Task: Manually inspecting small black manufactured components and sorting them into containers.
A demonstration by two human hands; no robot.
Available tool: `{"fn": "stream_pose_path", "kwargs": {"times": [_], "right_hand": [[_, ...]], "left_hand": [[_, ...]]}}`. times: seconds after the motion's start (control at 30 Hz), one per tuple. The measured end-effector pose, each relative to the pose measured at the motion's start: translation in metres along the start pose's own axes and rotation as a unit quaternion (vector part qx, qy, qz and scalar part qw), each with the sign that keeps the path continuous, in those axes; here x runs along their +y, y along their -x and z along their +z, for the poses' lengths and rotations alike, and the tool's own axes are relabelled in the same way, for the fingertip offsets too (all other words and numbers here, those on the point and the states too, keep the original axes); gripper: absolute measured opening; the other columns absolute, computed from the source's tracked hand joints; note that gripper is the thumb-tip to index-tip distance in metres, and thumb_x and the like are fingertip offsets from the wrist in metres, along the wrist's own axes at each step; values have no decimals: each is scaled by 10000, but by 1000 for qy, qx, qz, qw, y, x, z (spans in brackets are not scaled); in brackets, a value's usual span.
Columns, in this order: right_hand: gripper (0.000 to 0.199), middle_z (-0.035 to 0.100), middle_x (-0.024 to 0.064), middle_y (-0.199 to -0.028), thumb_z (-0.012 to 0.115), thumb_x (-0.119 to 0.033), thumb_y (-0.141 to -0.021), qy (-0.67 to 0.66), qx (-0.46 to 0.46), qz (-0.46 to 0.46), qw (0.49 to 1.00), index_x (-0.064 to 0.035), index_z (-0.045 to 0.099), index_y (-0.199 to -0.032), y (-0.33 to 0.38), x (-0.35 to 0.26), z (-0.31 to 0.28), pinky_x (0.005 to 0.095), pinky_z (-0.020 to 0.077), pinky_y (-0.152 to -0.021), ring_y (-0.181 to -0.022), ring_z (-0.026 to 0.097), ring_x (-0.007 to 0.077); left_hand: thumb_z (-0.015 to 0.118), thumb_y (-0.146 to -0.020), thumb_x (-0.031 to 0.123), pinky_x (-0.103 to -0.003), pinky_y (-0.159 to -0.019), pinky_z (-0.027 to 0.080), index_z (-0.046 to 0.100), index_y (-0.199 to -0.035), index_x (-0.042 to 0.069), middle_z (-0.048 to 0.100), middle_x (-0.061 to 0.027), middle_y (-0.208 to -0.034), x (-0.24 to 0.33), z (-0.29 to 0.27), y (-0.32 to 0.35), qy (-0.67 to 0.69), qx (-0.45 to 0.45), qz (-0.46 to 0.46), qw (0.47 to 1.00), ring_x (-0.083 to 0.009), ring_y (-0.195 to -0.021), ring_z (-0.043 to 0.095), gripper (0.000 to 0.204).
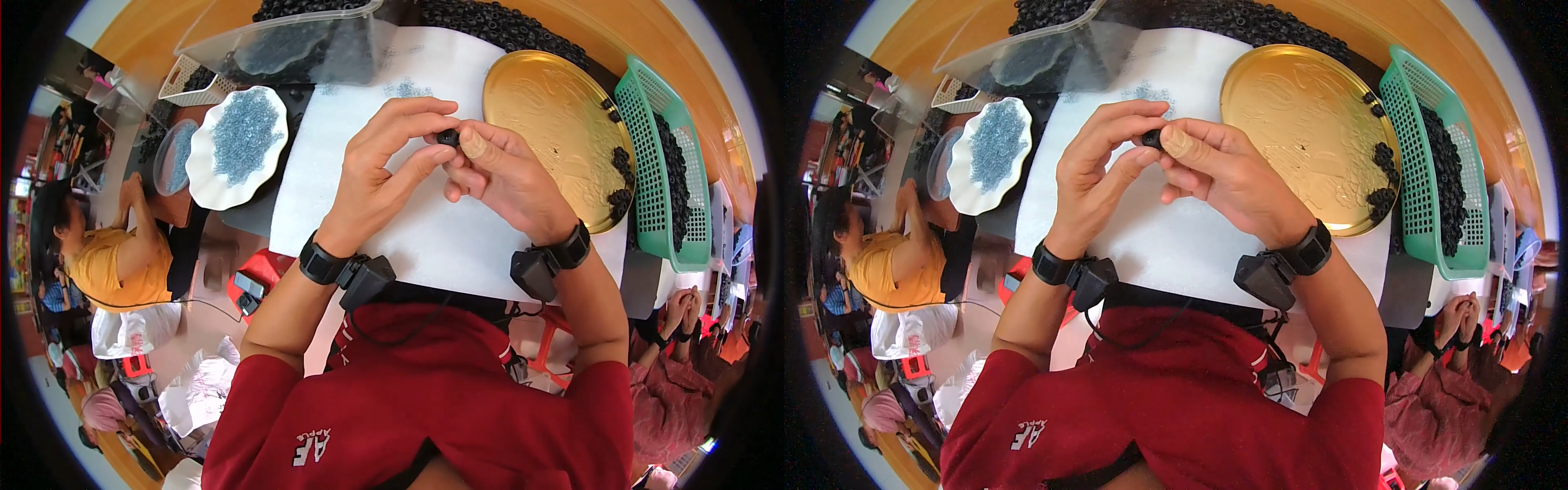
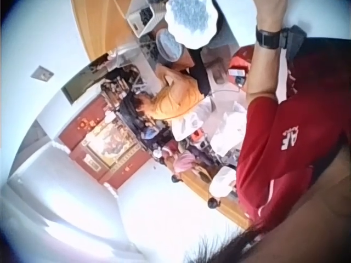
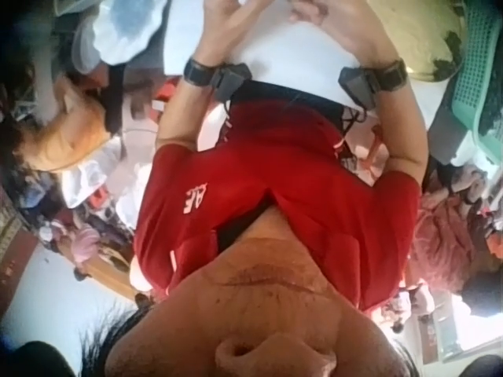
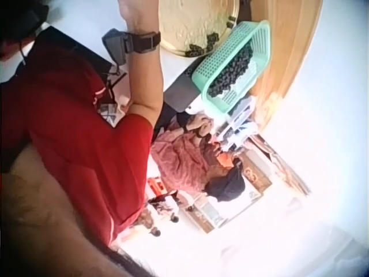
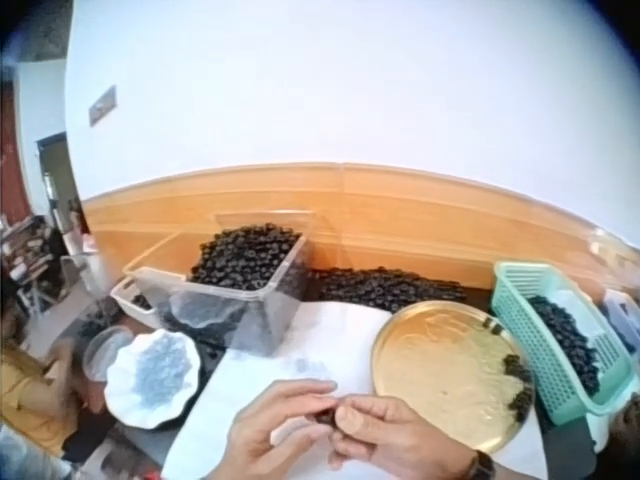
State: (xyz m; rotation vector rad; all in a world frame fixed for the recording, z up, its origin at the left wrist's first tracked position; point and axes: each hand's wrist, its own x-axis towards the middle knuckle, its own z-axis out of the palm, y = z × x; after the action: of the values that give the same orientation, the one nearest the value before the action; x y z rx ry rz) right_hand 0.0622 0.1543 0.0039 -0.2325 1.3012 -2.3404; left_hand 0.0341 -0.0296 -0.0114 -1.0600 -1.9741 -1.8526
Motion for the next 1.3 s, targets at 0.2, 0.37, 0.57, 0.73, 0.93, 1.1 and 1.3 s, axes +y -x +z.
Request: {"fn": "stream_pose_path", "kwargs": {"times": [0.2,0.37,0.57,0.73,0.93,1.1,1.3], "right_hand": [[367,563,9,-804,467,-353,-1006,62,36,-17,997,-19,615,-971,2,-8,6,287,515,-698,-643,482,86],[388,593,32,-821,443,-348,-1018,288,92,-116,946,-5,607,-942,4,-7,1,245,484,-641,-674,520,82],[314,586,2,-731,493,-289,-1005,391,97,-150,903,-12,619,-927,4,-7,4,220,430,-580,-632,507,69],[260,554,63,-637,539,-228,-973,488,101,-171,850,-2,630,-880,7,-10,3,283,410,-526,-558,508,125],[292,497,164,-615,534,-213,-958,551,98,-260,787,11,549,-772,2,1,3,381,414,-520,-538,505,314],[319,491,177,-619,517,-234,-966,549,121,-290,775,0,505,-749,1,4,8,422,410,-519,-547,506,357],[312,506,173,-624,512,-234,-970,544,129,-315,767,-4,513,-759,1,3,10,420,414,-506,-547,523,358]], "left_hand": [[689,-817,50,-318,-830,496,665,-1059,40,632,-119,-1121,-1,-1,1,-15,13,42,999,-231,-1033,604,244],[703,-809,58,-294,-747,497,667,-1052,40,643,-100,-1007,-2,-3,3,-30,15,41,999,-199,-902,614,247],[705,-809,57,-281,-699,490,667,-1045,27,645,-83,-894,-1,-1,2,-21,6,23,999,-178,-787,612,240],[705,-798,33,-277,-685,479,662,-1029,14,637,-84,-848,1,4,0,-14,-20,11,1000,-181,-765,606,235],[710,-747,-55,-287,-695,480,634,-974,-14,631,-110,-864,-1,4,6,-6,-12,1,1000,-209,-777,609,243],[708,-740,-80,-291,-706,482,634,-970,-18,642,-121,-892,3,5,5,2,-6,16,1000,-212,-793,613,250],[713,-742,-72,-292,-706,485,642,-986,-16,652,-126,-902,5,4,2,-8,1,33,999,-210,-793,618,260]]}}
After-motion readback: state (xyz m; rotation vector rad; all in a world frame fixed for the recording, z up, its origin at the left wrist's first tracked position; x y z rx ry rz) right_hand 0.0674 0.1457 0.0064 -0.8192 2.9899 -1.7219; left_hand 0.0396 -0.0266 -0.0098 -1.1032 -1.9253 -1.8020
